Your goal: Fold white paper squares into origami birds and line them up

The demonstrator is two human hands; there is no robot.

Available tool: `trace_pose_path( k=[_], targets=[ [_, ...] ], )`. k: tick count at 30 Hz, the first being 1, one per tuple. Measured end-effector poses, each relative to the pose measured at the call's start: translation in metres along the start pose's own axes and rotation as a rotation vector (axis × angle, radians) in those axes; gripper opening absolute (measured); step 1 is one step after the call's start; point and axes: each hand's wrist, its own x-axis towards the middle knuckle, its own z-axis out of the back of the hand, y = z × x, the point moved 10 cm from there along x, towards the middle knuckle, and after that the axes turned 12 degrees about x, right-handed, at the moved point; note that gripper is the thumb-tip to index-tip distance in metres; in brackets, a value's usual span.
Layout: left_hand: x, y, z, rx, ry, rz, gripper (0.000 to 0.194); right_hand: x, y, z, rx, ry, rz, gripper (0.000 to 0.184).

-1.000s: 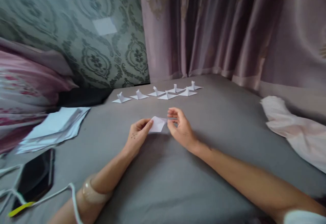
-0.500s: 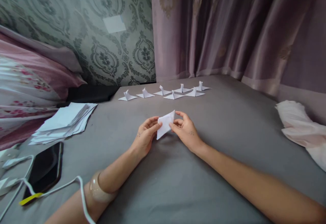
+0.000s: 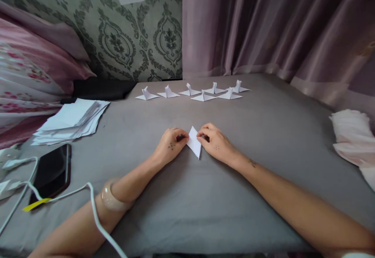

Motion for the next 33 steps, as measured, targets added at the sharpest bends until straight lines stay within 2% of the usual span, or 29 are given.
trace_pose_path(
  k=[2, 6, 11, 15, 22, 27, 33],
  targets=[
    [-0.001, -0.005, 0.003, 0.11, 0.009, -0.06, 0.02, -0.003, 0.004, 0.0, -0.085, 0.024, 0.044, 0.018],
    [-0.002, -0.007, -0.003, 0.108, 0.145, -0.124, 0.032, -0.007, 0.001, -0.001, -0.105, 0.129, 0.045, 0.028],
    [0.0, -0.006, -0.002, 0.05, 0.191, -0.156, 0.02, -0.006, -0.002, 0.003, -0.06, 0.171, 0.023, 0.016],
    [0.003, -0.001, -0.002, 0.016, 0.175, -0.103, 0.018, -0.002, -0.004, 0.003, -0.032, 0.169, 0.006, 0.016],
    [0.004, 0.007, -0.002, 0.035, 0.133, -0.018, 0.019, 0.002, -0.011, 0.005, -0.062, 0.093, -0.088, 0.019],
    [0.004, 0.005, -0.001, 0.09, 0.091, -0.01, 0.023, 0.002, -0.01, 0.004, -0.109, 0.052, -0.065, 0.019],
    [0.004, 0.004, 0.0, 0.119, 0.044, -0.004, 0.021, 0.002, -0.011, 0.001, -0.088, 0.078, -0.046, 0.017]
  ],
)
